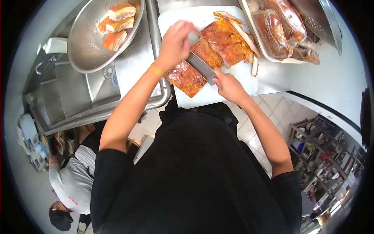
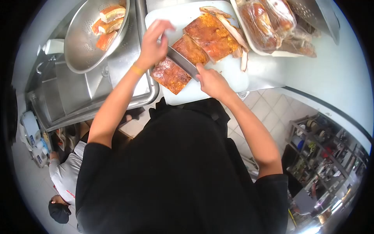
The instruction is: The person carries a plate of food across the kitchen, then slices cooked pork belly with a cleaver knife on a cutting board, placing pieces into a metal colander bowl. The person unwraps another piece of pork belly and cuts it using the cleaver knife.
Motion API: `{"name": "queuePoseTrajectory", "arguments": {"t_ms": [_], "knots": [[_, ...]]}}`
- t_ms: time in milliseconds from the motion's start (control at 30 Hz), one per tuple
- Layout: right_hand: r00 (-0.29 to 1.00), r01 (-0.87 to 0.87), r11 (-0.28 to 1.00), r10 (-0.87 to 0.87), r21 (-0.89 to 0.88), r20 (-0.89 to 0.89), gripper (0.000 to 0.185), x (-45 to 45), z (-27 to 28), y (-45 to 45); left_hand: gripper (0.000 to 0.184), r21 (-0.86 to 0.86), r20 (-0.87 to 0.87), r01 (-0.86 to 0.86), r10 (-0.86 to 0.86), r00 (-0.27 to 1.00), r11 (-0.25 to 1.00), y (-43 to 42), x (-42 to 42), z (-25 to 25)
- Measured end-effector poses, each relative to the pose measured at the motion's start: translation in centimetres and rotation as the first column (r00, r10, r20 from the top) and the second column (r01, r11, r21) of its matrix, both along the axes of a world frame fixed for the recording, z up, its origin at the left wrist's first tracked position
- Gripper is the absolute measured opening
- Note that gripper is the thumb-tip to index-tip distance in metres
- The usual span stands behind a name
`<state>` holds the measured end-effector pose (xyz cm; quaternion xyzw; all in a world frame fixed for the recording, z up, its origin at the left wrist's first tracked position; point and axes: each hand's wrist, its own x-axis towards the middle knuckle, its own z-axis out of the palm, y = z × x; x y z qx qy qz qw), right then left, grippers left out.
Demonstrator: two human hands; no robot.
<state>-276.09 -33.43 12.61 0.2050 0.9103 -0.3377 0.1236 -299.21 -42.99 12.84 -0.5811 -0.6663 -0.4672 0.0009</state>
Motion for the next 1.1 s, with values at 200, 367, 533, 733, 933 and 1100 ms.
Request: {"name": "queuePoseTrajectory", "arguments": {"t_ms": [200,367,533,733,933,1100], "knots": [[0.994,-0.090,0.990,0.084,0.110,0.064,0.024,-0.5,1.3,1.1,0.062,-0.549,-0.256,0.204,-0.395,0.882,0.811,-7.7,5.3,1.0],[0.990,-0.094,0.981,0.074,0.168,0.124,0.022,0.0,1.9,0.6,0.083,-0.631,-0.280,-0.175,-0.011,0.960,0.756,-8.3,8.9,-0.5],[0.992,-0.089,0.976,0.069,0.197,0.107,0.025,-0.4,5.0,-0.8,0.073,-0.515,-0.181,-0.437,0.404,0.896,0.737,-8.0,10.9,-1.9],[0.995,0.062,0.990,-0.072,0.123,0.073,0.029,-1.0,9.8,-2.4,0.018,-0.383,-0.178,-0.466,0.431,0.884,0.798,-5.7,8.9,-3.3],[0.984,0.009,0.992,-0.031,0.127,0.177,0.027,-1.6,10.0,-3.6,0.018,-0.433,-0.208,-0.452,0.402,0.892,0.780,-5.6,8.7,-3.4],[0.970,0.004,0.993,-0.033,0.121,0.239,0.021,-0.8,12.0,-5.0,0.017,-0.428,-0.201,-0.449,0.401,0.894,0.785,-5.5,8.5,-3.5]]}}
